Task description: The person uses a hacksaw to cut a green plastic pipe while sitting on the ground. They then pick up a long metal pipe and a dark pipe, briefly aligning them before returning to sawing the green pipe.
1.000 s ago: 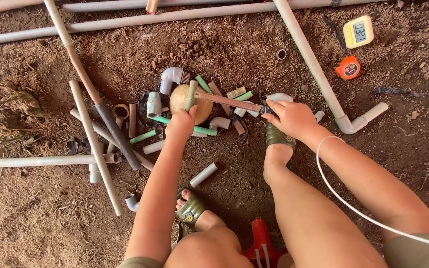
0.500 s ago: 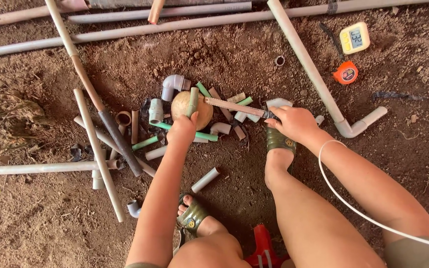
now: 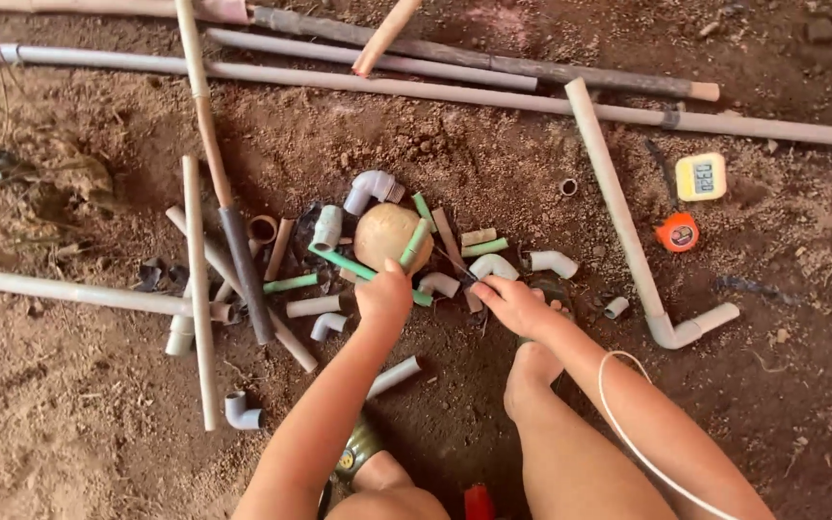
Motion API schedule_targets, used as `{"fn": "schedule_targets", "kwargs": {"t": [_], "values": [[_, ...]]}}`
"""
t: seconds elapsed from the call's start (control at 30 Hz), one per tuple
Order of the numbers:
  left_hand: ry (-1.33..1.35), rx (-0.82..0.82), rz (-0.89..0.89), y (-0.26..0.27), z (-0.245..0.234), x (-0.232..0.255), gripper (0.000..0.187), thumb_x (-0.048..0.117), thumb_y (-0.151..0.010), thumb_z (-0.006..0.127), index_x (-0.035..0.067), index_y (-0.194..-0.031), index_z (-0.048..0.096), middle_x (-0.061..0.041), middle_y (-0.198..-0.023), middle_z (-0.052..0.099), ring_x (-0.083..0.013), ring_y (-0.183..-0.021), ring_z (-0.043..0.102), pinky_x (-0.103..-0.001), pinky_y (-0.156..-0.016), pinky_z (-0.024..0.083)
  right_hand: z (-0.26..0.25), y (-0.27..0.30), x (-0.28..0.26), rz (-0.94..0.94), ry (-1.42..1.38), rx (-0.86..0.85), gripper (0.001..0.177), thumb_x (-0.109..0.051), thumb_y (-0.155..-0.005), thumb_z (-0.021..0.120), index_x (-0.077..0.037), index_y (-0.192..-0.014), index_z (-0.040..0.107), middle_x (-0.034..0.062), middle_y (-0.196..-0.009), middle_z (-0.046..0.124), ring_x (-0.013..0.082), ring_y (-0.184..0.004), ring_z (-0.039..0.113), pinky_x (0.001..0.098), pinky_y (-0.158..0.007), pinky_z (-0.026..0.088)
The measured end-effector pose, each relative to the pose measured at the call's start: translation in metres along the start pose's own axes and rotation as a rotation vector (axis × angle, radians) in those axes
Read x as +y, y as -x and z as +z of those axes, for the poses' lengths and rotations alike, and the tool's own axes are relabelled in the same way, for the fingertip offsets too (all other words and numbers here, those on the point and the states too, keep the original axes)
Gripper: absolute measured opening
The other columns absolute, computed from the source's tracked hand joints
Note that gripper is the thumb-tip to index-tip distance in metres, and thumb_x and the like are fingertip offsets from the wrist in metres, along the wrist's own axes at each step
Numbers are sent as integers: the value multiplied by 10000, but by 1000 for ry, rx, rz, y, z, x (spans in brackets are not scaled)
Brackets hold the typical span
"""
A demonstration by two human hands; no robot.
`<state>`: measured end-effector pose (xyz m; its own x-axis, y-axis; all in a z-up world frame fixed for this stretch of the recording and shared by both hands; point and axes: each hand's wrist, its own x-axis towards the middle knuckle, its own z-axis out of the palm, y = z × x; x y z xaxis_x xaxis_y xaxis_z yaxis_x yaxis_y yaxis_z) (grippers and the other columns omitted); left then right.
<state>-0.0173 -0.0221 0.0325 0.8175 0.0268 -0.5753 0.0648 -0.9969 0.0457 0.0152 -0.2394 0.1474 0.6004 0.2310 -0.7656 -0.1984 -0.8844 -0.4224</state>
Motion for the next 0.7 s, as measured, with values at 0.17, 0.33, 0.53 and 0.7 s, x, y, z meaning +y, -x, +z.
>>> {"fn": "schedule_targets", "kwargs": {"t": [0.17,0.33,0.53,0.7], "values": [[-7,199,72,21,-22,-19,382,444,-952,422,78,-1020,509,-48,-654,618,-184,-584,648,-333,-537,543,9,2,-8,-30,-140,-34,617,-563,-960,299,-107,-1286,555,141,-1238,605,315,-1206,510,433,-1036,371],[-1,312,119,24,-36,-24,355,468,-930,471,121,-857,482,-2,-603,525,-143,-552,625,-276,-475,545,5,-4,-3,12,15,-21,635,-568,-975,194,-144,-1296,542,105,-1157,658,265,-1157,561,411,-987,416],[-106,353,2,4,-16,-26,317,389,-916,512,79,-952,456,-31,-732,487,-183,-710,613,-305,-503,549,-6,11,-42,-63,78,50,611,-473,-976,323,16,-1318,456,226,-1224,580,323,-1165,546,431,-957,454],[-87,243,73,0,-5,-23,381,245,-939,438,3,-1233,429,-69,-668,511,-163,-543,597,-290,-422,542,13,-3,-36,-199,180,44,468,-321,-1008,298,54,-1216,484,214,-819,672,293,-719,678,348,-580,545]]}}
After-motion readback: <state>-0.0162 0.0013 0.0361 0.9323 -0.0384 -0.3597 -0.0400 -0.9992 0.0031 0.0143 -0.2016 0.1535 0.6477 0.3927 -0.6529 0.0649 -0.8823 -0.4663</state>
